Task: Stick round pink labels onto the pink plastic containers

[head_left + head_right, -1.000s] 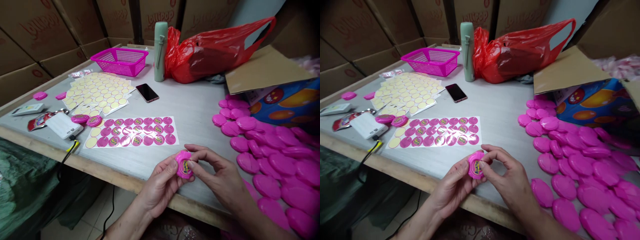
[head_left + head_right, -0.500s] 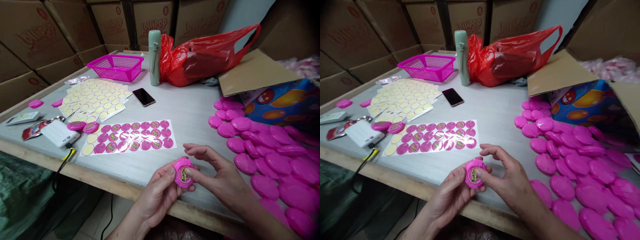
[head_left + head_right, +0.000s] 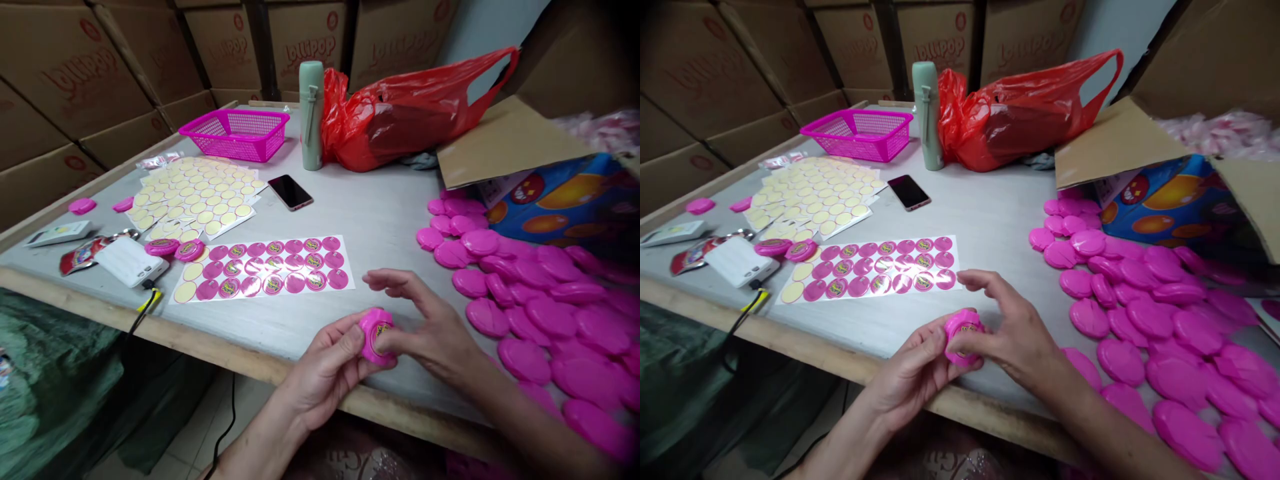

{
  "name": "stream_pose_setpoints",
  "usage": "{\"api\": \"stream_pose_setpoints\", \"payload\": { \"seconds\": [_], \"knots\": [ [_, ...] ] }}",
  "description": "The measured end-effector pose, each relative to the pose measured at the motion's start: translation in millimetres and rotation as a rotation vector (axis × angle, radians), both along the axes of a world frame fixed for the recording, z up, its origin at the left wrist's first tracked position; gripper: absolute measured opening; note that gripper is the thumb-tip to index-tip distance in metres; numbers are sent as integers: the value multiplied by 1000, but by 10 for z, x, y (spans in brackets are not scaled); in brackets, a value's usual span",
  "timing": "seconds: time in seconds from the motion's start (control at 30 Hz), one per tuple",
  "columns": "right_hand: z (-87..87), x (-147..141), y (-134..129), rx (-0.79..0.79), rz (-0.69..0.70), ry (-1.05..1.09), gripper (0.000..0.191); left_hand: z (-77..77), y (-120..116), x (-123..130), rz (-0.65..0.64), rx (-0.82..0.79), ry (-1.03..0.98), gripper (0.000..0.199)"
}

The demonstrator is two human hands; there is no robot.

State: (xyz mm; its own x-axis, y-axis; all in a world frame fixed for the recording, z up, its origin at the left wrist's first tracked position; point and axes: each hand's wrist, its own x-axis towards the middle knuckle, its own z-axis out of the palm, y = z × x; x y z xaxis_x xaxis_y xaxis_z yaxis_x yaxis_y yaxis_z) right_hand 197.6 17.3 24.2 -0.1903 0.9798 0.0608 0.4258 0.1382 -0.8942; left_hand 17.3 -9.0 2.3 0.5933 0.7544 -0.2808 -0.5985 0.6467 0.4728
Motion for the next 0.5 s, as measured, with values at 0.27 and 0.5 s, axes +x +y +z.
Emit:
{"api": "stream_pose_setpoints", "payload": {
  "seconds": [0.27, 0.5],
  "knots": [
    [-77, 169, -43, 181, 311, -337, 125, -7, 42, -35, 5, 33, 0, 37],
    [-73, 10, -65, -122, 7, 30, 49, 5, -60, 57, -38, 125, 47, 48]
  ]
}}
